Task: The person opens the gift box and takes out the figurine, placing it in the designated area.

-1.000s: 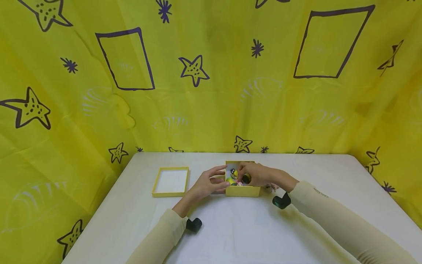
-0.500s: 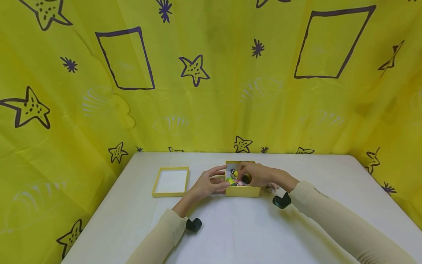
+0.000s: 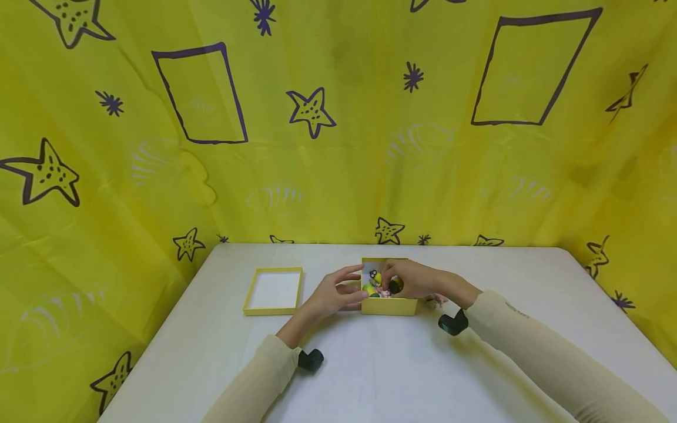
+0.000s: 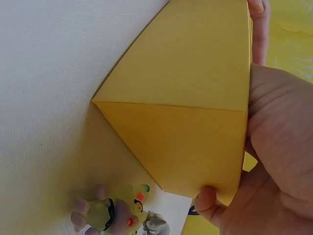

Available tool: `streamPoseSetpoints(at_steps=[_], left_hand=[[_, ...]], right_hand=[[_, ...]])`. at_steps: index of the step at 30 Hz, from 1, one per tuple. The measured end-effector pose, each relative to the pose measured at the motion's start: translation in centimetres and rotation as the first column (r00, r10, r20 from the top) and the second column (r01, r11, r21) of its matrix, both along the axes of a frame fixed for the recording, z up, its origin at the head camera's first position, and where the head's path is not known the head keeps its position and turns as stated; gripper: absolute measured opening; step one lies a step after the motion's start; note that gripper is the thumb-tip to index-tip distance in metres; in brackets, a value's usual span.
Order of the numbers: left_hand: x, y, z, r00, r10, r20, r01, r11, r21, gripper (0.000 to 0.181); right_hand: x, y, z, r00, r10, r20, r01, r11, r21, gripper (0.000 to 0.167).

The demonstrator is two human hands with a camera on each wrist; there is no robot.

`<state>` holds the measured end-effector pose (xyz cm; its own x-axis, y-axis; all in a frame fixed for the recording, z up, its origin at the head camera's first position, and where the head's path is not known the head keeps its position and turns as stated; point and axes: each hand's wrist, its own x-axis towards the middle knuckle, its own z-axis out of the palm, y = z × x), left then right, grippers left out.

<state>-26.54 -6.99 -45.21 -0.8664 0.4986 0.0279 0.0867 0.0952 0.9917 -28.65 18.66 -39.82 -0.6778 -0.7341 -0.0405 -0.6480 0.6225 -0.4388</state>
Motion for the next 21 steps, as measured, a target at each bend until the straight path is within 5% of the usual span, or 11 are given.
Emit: streamPoseSetpoints(at_steps=[21], left_hand=[[0.08, -0.03, 0.36, 1.0, 0.013, -0.019, -0.013, 0.999, -0.036, 0.07]], right_hand=[[0.23, 0.44, 0.48, 1.0, 0.015, 0.019, -0.014, 0.999, -0.031, 0.011]])
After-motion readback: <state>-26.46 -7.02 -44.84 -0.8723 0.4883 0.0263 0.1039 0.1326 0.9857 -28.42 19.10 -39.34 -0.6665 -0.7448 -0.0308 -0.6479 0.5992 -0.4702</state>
